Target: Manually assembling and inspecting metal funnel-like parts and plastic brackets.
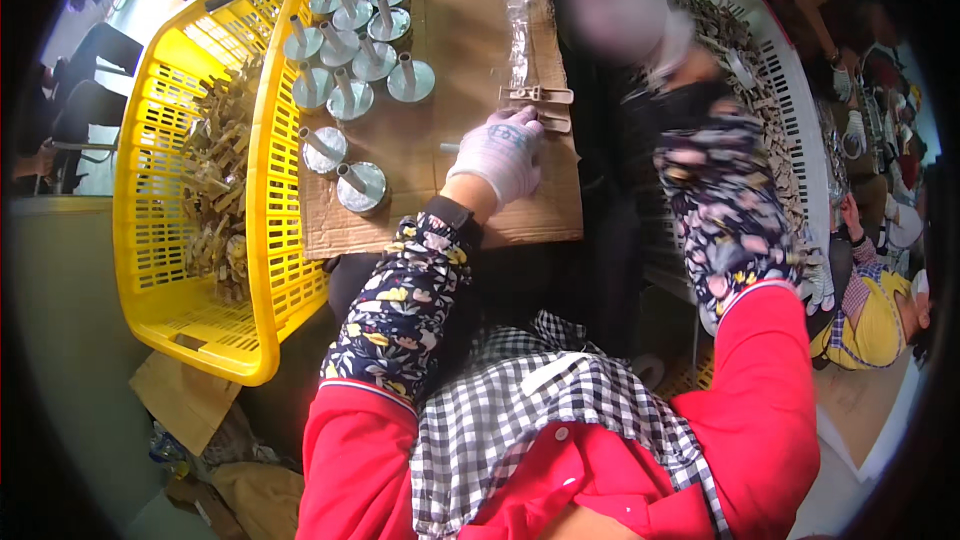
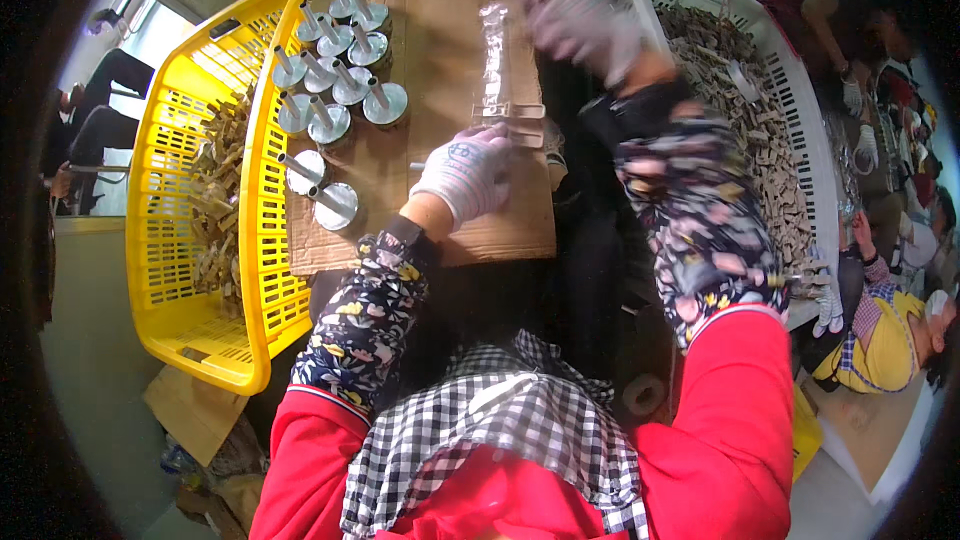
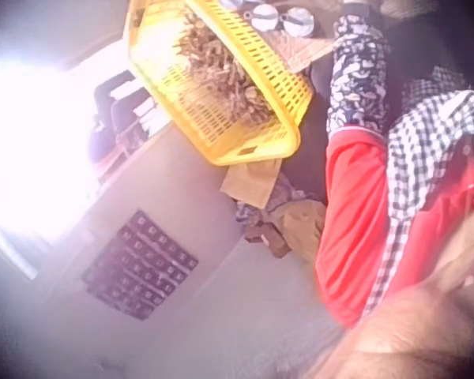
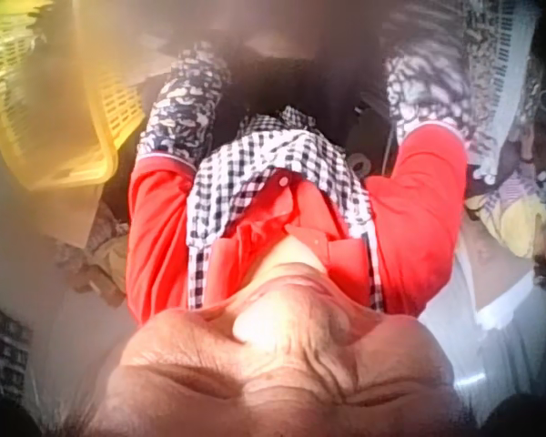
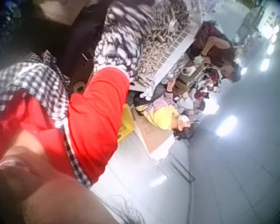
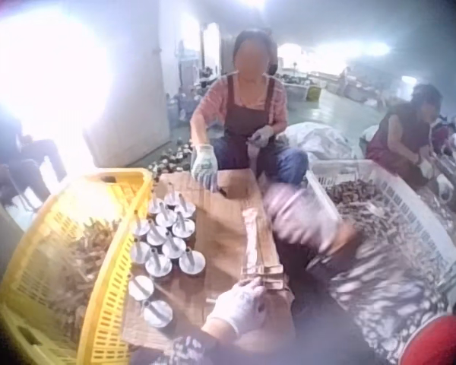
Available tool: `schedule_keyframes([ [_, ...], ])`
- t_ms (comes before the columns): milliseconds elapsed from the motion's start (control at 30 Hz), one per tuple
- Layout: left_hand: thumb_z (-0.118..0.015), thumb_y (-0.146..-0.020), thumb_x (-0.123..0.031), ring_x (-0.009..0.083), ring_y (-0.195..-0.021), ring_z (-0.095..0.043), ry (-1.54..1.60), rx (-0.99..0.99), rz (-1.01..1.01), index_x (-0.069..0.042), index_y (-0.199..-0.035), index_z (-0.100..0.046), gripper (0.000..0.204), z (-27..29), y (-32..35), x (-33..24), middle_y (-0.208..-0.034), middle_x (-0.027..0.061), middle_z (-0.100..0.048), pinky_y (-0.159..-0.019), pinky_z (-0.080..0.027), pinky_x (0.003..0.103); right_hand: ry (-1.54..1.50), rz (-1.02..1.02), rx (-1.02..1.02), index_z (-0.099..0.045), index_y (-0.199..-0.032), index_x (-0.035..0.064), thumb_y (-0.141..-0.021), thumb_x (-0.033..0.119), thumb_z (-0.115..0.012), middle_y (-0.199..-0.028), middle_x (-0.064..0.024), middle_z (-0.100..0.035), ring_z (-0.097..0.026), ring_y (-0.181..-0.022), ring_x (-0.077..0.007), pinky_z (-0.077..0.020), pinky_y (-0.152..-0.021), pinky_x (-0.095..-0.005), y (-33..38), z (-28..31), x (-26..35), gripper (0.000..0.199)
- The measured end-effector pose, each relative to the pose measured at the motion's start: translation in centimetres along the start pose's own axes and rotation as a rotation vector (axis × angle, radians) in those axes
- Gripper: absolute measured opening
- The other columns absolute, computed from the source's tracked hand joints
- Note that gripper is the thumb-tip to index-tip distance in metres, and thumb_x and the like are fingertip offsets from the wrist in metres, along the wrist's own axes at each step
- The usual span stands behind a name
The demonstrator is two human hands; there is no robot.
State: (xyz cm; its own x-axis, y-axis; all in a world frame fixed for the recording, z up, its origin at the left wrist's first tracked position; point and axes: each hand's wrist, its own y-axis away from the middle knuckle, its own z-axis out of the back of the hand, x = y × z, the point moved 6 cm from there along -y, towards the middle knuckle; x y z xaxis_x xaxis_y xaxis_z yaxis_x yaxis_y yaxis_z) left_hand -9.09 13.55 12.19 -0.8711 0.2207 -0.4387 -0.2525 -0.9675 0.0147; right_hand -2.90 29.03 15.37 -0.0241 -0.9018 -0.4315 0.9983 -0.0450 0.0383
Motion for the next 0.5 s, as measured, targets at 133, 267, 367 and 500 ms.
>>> schedule_keyframes([
  [133, -0.067, -0.068, -0.022, 0.0315, -0.117, -0.045, 0.051, -0.138, -0.018, -0.011, -0.105, -0.056, 0.040, -0.8, 1.2, 1.7, -0.117, 0.0100, -0.054, -0.093, -0.043, 0.039, -0.804, -0.443, -0.099, -0.059, -0.088, 0.0046, -0.084, 0.030, -0.055, -0.083, -0.0124, -0.060, -0.058, -0.076, -0.0298, -0.0475, -0.074, -0.0367, 1.4, -0.3, -2.7, 0.026],
  [267, -0.067, -0.069, -0.019, 0.0332, -0.115, -0.046, 0.063, -0.193, -0.066, -0.013, -0.114, -0.053, 0.048, 0.7, 2.7, 1.4, -0.117, 0.0096, -0.054, -0.091, -0.045, 0.040, -0.733, -0.836, 0.338, -0.056, -0.109, 0.0051, -0.082, 0.031, -0.053, -0.110, -0.0207, -0.059, -0.056, -0.104, -0.0345, -0.0453, -0.088, -0.0408, -0.5, -0.6, 7.3, 0.037],
  [367, -0.067, -0.070, -0.020, 0.0330, -0.112, -0.047, 0.047, -0.076, -0.010, -0.013, -0.115, -0.053, 0.047, 0.1, 2.4, 1.0, -0.117, 0.0095, -0.053, -0.089, -0.045, 0.041, -0.864, -0.634, 0.635, -0.066, -0.089, 0.0051, -0.081, 0.027, -0.055, -0.089, -0.0171, -0.066, -0.064, -0.082, -0.0319, -0.0493, -0.075, -0.0380, -1.1, 1.3, 7.2, 0.026],
  [500, -0.063, -0.073, -0.019, 0.0317, -0.111, -0.048, -0.015, -0.085, 0.083, -0.011, -0.103, -0.056, 0.032, -0.9, 3.4, 1.5, -0.112, 0.0090, -0.054, -0.088, -0.046, 0.042, -2.285, -0.953, 0.152, -0.057, -0.068, 0.0089, -0.087, 0.037, -0.050, -0.055, -0.0023, -0.049, -0.043, -0.043, -0.0090, -0.0417, -0.045, -0.0261, 0.2, 1.2, 5.9, 0.035],
])
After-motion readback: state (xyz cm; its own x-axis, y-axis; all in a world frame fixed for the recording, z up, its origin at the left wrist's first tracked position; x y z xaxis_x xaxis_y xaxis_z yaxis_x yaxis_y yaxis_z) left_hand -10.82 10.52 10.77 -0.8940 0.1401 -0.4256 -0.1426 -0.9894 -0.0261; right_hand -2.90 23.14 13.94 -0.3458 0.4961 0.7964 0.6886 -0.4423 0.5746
